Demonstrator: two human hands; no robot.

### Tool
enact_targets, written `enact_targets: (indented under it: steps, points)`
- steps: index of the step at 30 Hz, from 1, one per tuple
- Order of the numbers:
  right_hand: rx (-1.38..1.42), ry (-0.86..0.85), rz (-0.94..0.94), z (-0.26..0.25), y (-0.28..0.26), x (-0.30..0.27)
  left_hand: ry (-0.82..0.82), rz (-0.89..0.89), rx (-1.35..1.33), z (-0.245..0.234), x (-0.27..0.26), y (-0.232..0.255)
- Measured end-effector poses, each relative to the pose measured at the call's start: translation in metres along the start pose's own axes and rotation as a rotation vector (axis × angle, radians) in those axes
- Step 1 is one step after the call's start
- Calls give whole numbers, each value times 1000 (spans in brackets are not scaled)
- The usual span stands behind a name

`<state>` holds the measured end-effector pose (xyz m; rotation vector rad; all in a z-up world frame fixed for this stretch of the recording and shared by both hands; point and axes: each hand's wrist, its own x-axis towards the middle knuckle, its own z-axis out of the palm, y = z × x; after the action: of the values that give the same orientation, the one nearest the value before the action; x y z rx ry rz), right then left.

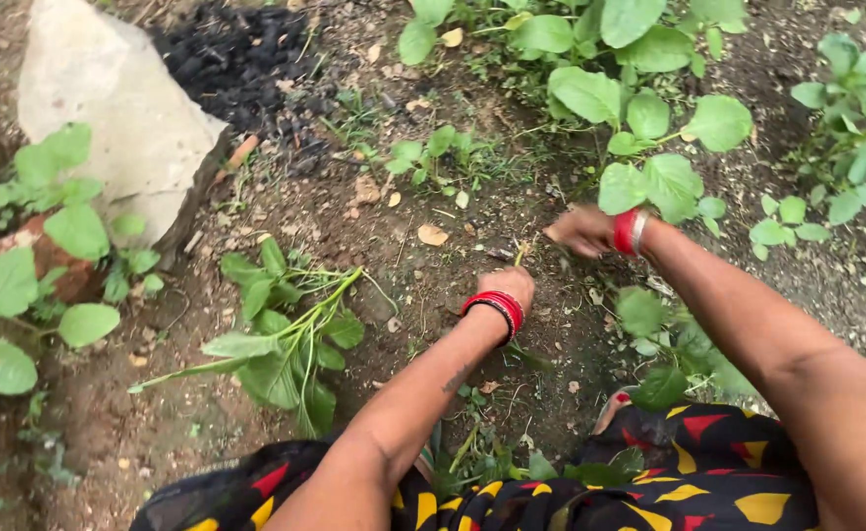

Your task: The recorder is picking green leafy vegetables from plants in a garden.

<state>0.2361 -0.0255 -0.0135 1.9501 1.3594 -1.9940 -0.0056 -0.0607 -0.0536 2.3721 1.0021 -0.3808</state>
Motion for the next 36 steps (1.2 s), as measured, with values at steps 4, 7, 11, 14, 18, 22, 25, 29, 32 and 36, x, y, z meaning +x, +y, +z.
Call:
enact_targets:
  steps: [4, 7, 11, 14, 18, 22, 25, 29, 32, 36]
  points:
    - [224, 131, -77, 23, -88, 18, -39, 32, -74, -26, -11, 8]
    - [283, 426, -248, 7, -69, 58, -40, 29, -158, -46, -27, 8]
    - [503, 1162, -204, -18, -4, 49, 205, 75, -204, -16, -22, -6]
    - [1215, 1192, -123, -17, 55, 49, 286, 153, -209, -6, -20, -12]
    - [1489, 1188, -44, -21, 64, 55, 266, 198, -235, -2, -6, -12]
    - [1267, 1117, -282, -21, 24, 53, 339, 234, -226, -3, -8, -11]
    - [1049, 1017, -362, -30, 11, 78, 339, 262, -150, 6, -12, -23]
    - [705, 975, -323, -31, 7, 109, 339, 339, 35, 28, -23, -53]
    - [466, 1039, -278, -17, -17, 104, 363, 386, 102, 27, -28, -58]
    - [122, 1187, -340, -18, -12, 117, 374, 385, 94, 23, -29, -58]
